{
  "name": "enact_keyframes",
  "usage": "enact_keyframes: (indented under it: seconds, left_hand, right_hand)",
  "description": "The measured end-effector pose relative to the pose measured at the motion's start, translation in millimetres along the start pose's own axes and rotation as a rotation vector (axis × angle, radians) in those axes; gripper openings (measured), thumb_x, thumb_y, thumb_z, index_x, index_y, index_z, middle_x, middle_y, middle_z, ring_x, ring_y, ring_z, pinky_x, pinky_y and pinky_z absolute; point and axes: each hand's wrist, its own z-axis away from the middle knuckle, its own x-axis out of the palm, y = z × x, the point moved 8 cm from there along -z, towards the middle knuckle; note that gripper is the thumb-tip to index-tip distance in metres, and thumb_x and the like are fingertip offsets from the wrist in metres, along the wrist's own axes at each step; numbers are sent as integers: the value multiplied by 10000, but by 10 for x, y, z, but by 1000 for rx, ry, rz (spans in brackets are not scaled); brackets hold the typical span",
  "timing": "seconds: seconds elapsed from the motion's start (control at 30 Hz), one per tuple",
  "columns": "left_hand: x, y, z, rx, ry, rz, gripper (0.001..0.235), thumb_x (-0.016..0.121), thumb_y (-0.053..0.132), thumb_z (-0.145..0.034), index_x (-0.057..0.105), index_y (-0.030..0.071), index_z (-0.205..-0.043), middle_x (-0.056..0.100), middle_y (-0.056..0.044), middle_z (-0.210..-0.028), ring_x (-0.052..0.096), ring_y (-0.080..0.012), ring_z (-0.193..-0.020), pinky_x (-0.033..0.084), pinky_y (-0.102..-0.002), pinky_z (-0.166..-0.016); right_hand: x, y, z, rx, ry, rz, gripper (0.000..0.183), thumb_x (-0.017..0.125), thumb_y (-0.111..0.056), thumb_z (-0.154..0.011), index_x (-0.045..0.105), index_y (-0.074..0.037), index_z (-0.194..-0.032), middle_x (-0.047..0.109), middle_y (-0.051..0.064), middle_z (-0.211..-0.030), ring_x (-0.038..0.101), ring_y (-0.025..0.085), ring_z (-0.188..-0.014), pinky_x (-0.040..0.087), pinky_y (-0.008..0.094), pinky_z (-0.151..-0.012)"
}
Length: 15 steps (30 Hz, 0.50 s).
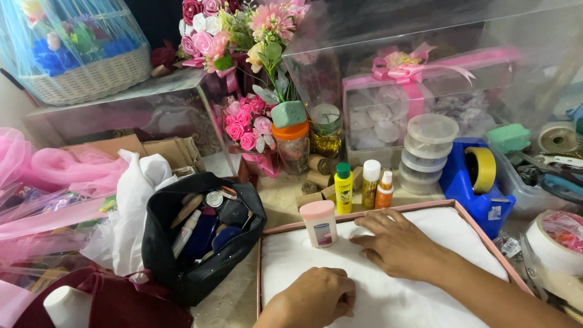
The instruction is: The person uses a hot glue gun to apply glue to the bottom of a white bottle and places it on a white foam sheet inside a pink box. They repeat the process with a yellow bottle, applying glue and positioning it next to the first bottle. The person then picks up a gold bottle and prepares to apply glue.
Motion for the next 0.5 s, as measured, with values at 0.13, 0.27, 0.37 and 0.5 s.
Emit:
enact_keyframes:
  seconds: [0.13, 0.27, 0.37, 0.5]
  left_hand:
    - [-34, 19, 11, -26, -27, 32, 96, 755, 278, -871, 693, 205, -879, 661, -1, -924, 652, -261, -837, 495, -372, -771]
    - [-23, 14, 8, 2, 3, 27, 91, 758, 264, -865, 698, 195, -864, 667, 5, -895, 653, -255, -785, 502, -353, -751]
    - [-67, 66, 29, 40, 32, 33, 105, 758, 284, -857, 701, 199, -881, 664, 3, -895, 657, -239, -773, 506, -350, -743]
    - [-207, 185, 83, -48, -44, 51, 150, 750, 334, -886, 697, 203, -937, 665, 10, -940, 656, -220, -835, 501, -337, -782]
  right_hand:
    - [-33, 46, 15, -16, 32, -17, 393, 559, -372, -984, 667, -292, -1353, 492, 31, -1472, 368, 320, -1417, 211, 546, -1187]
    - [-57, 172, 35, -39, 192, 14, 321, 635, -347, -937, 736, -226, -1216, 624, 44, -1316, 564, 307, -1243, 370, 528, -1078]
    - [-159, 136, 72, -112, 208, -9, 204, 652, -301, -947, 793, -170, -881, 639, -13, -814, 631, 244, -904, 482, 439, -842]
    - [-201, 154, 94, -13, 80, 1, 243, 627, -356, -978, 813, -200, -968, 668, -33, -832, 633, 230, -956, 457, 433, -988]
